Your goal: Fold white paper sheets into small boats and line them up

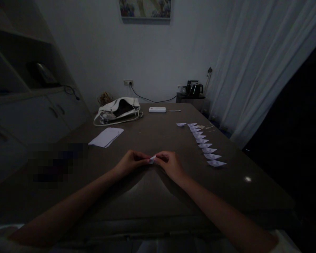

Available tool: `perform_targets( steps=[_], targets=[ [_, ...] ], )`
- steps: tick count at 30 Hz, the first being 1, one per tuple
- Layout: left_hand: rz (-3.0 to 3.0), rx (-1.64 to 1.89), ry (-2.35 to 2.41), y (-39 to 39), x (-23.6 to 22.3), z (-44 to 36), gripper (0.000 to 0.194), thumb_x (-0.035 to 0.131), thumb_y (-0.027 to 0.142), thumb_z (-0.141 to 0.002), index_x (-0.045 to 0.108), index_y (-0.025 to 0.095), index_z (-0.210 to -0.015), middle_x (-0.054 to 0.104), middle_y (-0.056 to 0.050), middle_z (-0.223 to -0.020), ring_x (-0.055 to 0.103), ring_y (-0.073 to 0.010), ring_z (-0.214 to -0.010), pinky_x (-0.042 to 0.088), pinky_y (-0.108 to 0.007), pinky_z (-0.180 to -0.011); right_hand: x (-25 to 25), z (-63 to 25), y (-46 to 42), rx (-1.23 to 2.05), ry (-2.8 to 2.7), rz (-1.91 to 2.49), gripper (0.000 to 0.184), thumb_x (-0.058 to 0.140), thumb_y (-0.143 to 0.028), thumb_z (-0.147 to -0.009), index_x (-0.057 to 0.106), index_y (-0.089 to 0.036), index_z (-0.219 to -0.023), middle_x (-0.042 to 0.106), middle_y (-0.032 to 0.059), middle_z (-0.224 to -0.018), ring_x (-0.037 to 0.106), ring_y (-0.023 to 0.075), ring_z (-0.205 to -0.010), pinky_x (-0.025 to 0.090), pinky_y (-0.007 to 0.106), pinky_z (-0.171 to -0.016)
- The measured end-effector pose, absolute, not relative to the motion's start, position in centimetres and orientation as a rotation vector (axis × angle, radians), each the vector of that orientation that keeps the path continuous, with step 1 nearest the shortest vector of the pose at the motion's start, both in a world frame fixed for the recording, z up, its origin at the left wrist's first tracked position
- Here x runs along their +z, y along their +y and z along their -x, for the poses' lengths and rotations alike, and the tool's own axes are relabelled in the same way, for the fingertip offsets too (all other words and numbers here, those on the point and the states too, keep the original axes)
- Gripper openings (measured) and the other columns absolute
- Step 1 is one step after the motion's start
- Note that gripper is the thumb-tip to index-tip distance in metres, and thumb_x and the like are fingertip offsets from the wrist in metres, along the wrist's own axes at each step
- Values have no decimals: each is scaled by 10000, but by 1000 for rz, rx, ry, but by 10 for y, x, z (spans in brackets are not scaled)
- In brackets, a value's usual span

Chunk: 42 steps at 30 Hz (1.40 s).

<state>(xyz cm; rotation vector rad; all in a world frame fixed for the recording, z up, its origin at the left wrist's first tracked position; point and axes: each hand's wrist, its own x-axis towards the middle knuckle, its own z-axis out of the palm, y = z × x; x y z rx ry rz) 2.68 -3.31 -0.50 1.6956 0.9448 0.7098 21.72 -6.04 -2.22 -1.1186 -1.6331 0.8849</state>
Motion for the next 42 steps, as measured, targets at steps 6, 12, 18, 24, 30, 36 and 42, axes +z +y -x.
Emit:
perform_targets(
  steps=[6,12,18,24,30,36,42],
  targets=[
    [-1746,758,977,-34,-6,-28,290,672,351,-716,731,123,-885,734,-75,-848,669,-214,-787,508,-273,-687,-22,-216,-60,920,-1642,1115,188,635,-312,-756,695,-148,-826,699,80,-802,650,196,-731,503,302,-663],
    [-1804,777,977,-35,-7,-27,266,662,320,-731,729,126,-899,734,-77,-849,675,-207,-774,514,-271,-696,-22,-216,-60,932,-1620,1113,197,633,-329,-757,695,-152,-819,700,81,-813,651,197,-749,501,303,-683],
    [-1779,763,938,-36,-9,-28,282,646,325,-743,720,116,-918,734,-80,-839,679,-210,-768,524,-291,-706,-20,-216,-61,923,-1609,1118,189,628,-329,-752,685,-152,-787,685,64,-756,634,180,-693,488,272,-620],
    [-1723,747,938,-38,-4,-29,281,678,333,-716,723,106,-875,734,-80,-823,680,-203,-755,521,-273,-695,-18,-215,-62,899,-1632,1108,184,614,-332,-760,677,-159,-752,669,50,-716,620,168,-669,480,258,-603],
    [-1711,743,923,-37,-9,-28,300,677,366,-729,716,112,-885,731,-79,-822,676,-185,-732,507,-237,-641,-17,-214,-63,928,-1606,1064,170,614,-327,-759,658,-165,-734,652,39,-715,613,165,-680,479,259,-632],
    [-1786,726,912,-39,-5,-28,310,640,386,-765,713,113,-892,729,-73,-800,676,-183,-733,507,-236,-649,-16,-214,-63,905,-1598,1058,190,604,-345,-769,654,-167,-727,645,39,-715,605,168,-692,472,263,-644],
    [-1738,777,906,-40,-7,-30,276,617,346,-776,699,89,-834,707,-65,-714,667,-173,-654,523,-246,-620,-14,-212,-65,961,-1581,1054,192,609,-346,-768,651,-159,-745,638,42,-707,597,159,-664,468,256,-614]
  ],
)
